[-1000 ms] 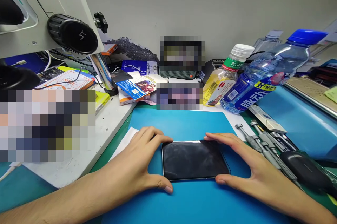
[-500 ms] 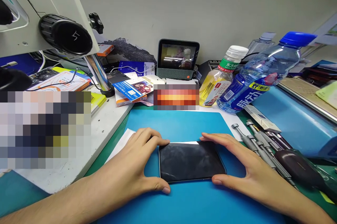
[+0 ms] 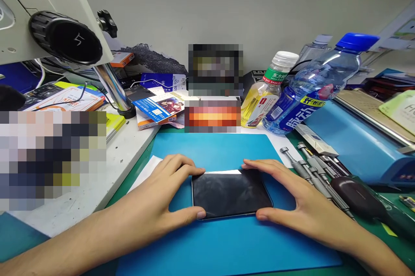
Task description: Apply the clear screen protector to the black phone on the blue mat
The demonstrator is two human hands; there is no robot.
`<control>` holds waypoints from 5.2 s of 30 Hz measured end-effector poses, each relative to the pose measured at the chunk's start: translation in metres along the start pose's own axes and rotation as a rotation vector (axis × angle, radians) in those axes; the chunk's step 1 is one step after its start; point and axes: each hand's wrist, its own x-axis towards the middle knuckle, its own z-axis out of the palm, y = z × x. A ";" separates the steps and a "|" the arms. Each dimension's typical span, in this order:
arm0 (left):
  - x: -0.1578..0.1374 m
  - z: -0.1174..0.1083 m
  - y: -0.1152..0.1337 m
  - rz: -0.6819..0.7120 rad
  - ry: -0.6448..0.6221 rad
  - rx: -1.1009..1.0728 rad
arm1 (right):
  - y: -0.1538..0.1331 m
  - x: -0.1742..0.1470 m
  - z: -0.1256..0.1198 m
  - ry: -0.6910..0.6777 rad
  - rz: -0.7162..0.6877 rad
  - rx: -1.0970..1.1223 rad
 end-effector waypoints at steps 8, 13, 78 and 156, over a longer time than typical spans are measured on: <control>0.005 0.003 -0.006 0.057 0.055 -0.014 | 0.006 0.000 0.001 -0.001 -0.021 -0.034; 0.005 0.005 -0.006 0.096 0.087 0.050 | 0.012 -0.001 0.001 -0.027 -0.039 -0.075; -0.006 0.003 0.004 0.472 0.494 0.499 | 0.018 -0.001 0.006 0.021 -0.113 -0.196; -0.016 0.028 -0.032 0.470 0.312 0.802 | 0.002 -0.008 -0.020 -0.112 -0.040 0.020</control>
